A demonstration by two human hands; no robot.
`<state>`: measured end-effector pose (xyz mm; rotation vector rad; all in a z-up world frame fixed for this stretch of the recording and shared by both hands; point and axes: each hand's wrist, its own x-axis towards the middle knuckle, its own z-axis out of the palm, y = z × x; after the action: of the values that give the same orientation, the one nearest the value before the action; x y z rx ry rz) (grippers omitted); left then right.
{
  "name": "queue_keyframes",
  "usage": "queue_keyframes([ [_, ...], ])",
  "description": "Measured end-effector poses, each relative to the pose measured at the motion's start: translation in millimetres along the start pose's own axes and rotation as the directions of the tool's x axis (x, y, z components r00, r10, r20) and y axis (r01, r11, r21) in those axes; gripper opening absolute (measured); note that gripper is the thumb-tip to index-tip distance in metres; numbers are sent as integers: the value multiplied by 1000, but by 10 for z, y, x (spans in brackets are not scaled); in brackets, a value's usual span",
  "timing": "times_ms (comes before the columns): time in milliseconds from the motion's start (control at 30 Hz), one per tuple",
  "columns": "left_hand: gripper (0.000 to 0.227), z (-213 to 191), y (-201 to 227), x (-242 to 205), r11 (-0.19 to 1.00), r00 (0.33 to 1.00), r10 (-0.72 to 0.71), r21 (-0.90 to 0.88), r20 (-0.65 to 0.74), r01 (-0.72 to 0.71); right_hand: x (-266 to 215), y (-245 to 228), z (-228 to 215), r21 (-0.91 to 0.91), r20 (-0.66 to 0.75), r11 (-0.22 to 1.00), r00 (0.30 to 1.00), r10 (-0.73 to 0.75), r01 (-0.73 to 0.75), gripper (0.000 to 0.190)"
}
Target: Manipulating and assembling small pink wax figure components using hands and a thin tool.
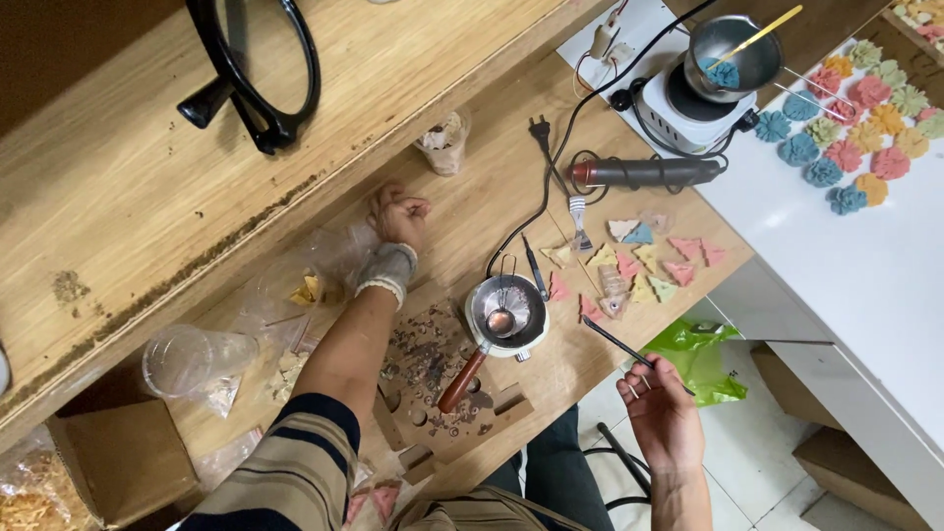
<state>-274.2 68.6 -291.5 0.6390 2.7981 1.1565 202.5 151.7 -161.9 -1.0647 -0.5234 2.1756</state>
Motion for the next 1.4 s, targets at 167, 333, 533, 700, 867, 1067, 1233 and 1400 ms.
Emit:
queue_keyframes([
  [167,14,264,-93,98,983,990,132,121,44,-136,-26,-8,-6,8,-16,1000,1000,-8,8,17],
  [333,13,206,38,-17,966,957,257,-55,135,-252,-26,-45,64,33,-12,999,1000,-4,5,17],
  [533,6,345,-689,458,899,990,-19,-430,138,77,28,-120,109,-8,21,1000,999,-24,24,17],
  [700,5,68,-366,638,982,935,82,-190,346,-15,26,-62,69,9,3,1000,1000,-14,14,15],
  [867,16,150,-470,675,987,892,65,-158,447,7,32,-11,41,-2,3,1000,1000,-14,14,17],
  [1067,12,-89,-248,368,979,903,198,-118,381,-165,90,63,185,-29,9,999,1000,16,-15,17],
  [1233,15,-145,-234,257,987,907,157,-50,391,-150,87,77,230,-62,59,998,998,15,-12,18],
  [1400,14,-57,-193,248,979,932,155,78,328,-190,54,62,186,-59,18,998,1000,18,-17,17],
])
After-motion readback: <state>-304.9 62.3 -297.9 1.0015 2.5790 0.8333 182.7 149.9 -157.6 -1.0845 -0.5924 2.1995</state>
